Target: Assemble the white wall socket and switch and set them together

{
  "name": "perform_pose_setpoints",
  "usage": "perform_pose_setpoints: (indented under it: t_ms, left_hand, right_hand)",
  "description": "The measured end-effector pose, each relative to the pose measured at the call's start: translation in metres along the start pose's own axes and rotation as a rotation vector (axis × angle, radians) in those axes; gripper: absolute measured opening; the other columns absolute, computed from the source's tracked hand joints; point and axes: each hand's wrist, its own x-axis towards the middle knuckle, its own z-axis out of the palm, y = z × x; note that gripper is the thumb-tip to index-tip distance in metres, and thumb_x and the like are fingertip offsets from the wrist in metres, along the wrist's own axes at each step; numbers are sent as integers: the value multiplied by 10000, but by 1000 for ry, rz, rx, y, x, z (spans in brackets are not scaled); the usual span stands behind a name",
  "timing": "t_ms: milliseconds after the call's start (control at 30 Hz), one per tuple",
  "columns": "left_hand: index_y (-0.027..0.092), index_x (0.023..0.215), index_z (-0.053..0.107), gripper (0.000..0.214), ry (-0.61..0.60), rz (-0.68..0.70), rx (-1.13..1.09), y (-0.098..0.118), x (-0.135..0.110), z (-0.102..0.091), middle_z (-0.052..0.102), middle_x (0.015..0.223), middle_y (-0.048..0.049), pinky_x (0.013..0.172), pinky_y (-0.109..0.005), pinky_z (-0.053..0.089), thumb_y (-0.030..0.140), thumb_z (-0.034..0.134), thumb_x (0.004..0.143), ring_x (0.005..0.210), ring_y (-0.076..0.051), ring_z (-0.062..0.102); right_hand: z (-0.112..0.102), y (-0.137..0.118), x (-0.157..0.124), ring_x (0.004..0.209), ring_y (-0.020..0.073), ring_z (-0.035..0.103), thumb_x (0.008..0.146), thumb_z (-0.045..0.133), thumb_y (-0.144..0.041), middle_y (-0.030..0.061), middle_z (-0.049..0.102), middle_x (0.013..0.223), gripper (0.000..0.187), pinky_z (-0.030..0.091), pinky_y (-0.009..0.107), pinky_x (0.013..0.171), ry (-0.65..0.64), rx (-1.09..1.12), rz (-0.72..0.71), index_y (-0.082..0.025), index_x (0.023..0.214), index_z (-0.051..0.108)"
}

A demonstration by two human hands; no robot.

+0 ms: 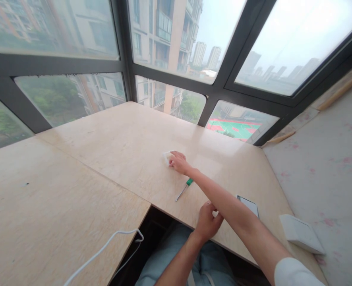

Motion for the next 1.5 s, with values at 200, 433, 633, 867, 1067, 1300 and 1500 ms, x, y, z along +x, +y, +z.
perform_pose_setpoints:
  t_ms: [200, 433, 633, 867, 1067, 1300, 1500]
  left_hand:
    - [168, 816, 730, 169, 22, -15, 11, 3, 1, -2, 740, 815, -63, 768, -317, 496, 212, 569, 843, 789, -194, 638]
    - [174, 889, 754, 215, 3, -87, -35, 7, -1, -8, 767, 904, -87, 838, -350, 520, 310, 588, 871, 860, -209, 682]
    - [145, 998, 710, 382, 67, -211, -302, 13, 4, -6, 763, 948, -106, 803, -342, 556, 484, 701, 824, 870, -224, 720]
    - [133, 1086, 704, 462, -7, -292, -476, 50, 18, 28, 750, 999, -104, 786, -322, 572, 476, 765, 781, 886, -209, 701]
    - [144, 983, 744, 392, -15, -365, -442, 58, 20, 48, 758, 920, -73, 718, -302, 589, 448, 802, 743, 802, -190, 702]
    - [125, 988, 731, 462, -30, -484, -526, 58, 26, 45, 728, 1004, -95, 750, -373, 638, 463, 845, 694, 824, -236, 752]
    - [158, 1009, 755, 423, -181, -505, -452, 56, 34, 39, 744, 1028, -104, 714, -344, 634, 469, 827, 731, 762, -194, 738]
  right_hand:
    - [-35, 3, -40, 1507, 308, 291, 880, 652, -161, 156, 421, 1573, 56, 247, 588, 1161, 116, 51, 48, -207, 910, 659]
    - [-91, 19, -148, 1507, 299, 307, 903, 623, -195, 144, 441, 1564, 45, 256, 568, 1179, 250, 65, 109, -220, 913, 660]
    - [-117, 7, -254, 1518, 303, 289, 951, 579, -240, 153, 426, 1571, 76, 286, 556, 1179, 373, 0, 196, -219, 934, 650]
    - [-108, -5, -316, 1499, 311, 330, 954, 575, -239, 141, 458, 1552, 103, 334, 597, 1159, 443, 23, 261, -254, 990, 670]
    - [-102, -6, -338, 1502, 309, 331, 960, 567, -240, 124, 436, 1571, 142, 307, 580, 1202, 509, 83, 274, -249, 1011, 699]
    - [-107, 12, -362, 1498, 285, 344, 913, 674, -332, 94, 401, 1592, 531, 322, 572, 1214, 677, 264, 358, -328, 1409, 485]
    - [-101, 31, -371, 1476, 274, 398, 873, 731, -383, 95, 367, 1621, 776, 429, 499, 1173, 613, 586, 369, -342, 1539, 337]
